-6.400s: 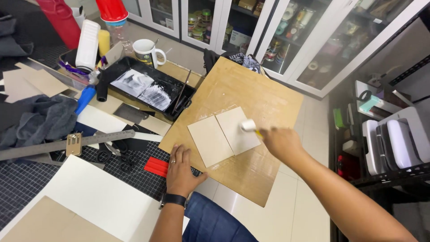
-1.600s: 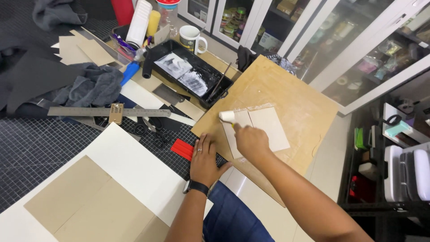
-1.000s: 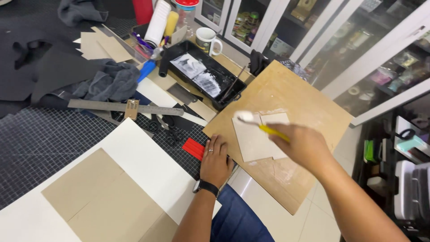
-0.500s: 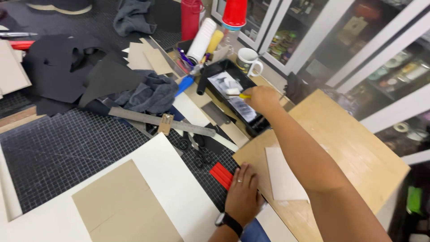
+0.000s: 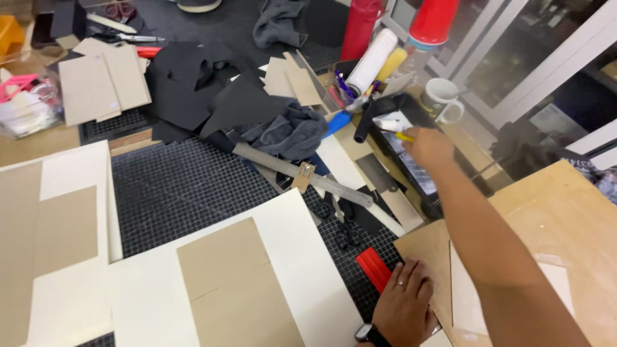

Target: Assembling cardboard structures by applying glue with a roller and mounting them onto paper templates

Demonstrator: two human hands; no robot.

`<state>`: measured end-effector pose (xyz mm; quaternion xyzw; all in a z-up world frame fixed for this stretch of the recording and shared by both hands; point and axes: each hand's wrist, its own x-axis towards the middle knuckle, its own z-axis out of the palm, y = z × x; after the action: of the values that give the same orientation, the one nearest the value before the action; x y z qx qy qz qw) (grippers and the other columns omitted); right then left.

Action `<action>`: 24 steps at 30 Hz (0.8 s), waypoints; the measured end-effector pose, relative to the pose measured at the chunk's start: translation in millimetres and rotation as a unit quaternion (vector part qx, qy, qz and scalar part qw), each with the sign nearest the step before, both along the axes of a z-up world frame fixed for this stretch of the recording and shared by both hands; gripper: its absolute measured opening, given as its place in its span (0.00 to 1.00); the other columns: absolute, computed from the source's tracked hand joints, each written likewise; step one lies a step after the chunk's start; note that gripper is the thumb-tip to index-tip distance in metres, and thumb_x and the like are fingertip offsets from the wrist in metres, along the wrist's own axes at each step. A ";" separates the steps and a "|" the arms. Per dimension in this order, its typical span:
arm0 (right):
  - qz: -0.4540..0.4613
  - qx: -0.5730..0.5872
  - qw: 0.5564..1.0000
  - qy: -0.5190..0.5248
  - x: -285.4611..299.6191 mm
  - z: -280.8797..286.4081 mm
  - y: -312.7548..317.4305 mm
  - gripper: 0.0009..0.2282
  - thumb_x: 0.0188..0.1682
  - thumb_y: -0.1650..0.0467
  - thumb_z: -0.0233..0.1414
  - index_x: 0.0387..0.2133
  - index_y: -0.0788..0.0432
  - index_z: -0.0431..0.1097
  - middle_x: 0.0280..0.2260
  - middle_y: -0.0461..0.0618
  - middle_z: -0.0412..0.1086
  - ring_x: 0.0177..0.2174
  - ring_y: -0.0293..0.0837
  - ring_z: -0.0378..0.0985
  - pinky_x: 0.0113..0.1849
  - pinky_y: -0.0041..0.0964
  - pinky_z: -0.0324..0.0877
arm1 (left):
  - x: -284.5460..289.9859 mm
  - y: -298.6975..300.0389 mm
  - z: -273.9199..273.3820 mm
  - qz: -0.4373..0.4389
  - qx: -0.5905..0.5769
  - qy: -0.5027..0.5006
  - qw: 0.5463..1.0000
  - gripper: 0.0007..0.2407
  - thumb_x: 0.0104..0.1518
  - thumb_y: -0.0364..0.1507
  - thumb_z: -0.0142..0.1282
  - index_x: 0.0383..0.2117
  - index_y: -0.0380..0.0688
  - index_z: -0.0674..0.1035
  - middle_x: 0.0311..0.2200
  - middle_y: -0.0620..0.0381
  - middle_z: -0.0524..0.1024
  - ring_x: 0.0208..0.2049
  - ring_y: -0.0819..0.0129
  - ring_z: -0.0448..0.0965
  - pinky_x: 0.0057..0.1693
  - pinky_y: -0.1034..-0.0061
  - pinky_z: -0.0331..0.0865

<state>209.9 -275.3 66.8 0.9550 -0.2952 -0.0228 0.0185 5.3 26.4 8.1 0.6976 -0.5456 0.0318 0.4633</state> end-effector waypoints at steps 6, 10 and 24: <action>-0.042 0.003 0.994 0.100 -60.2 110.3 41.2 0.18 0.56 0.50 0.44 0.57 0.31 0.70 0.58 0.36 0.70 0.57 0.49 0.72 0.44 0.46 0.79 | -5.2 0.2 -3.8 -0.007 0.032 0.023 0.999 0.20 0.53 0.27 0.46 0.50 0.23 0.73 0.61 0.29 0.66 0.69 0.36 0.57 0.74 0.46 0.47; -0.123 0.014 0.963 0.238 -106.9 155.6 81.2 0.17 0.58 0.58 0.38 0.34 0.46 0.77 0.31 0.39 0.74 0.32 0.39 0.75 0.32 0.31 0.65 | -10.2 -0.1 -5.0 0.031 -0.016 0.005 0.999 0.18 0.46 0.25 0.52 0.44 0.26 0.74 0.59 0.29 0.69 0.66 0.36 0.63 0.71 0.46 0.54; -0.066 0.009 0.973 0.223 -108.7 149.8 88.8 0.16 0.56 0.65 0.43 0.48 0.35 0.77 0.39 0.33 0.79 0.40 0.37 0.78 0.37 0.34 0.77 | -10.3 -1.9 -4.2 0.028 0.007 -0.006 1.000 0.17 0.48 0.25 0.52 0.45 0.28 0.75 0.59 0.32 0.69 0.66 0.39 0.62 0.72 0.47 0.52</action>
<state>101.2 -186.5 216.5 0.9045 -0.3456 -0.2390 0.0737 -5.0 24.5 3.9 0.7156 -0.5291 0.0453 0.4538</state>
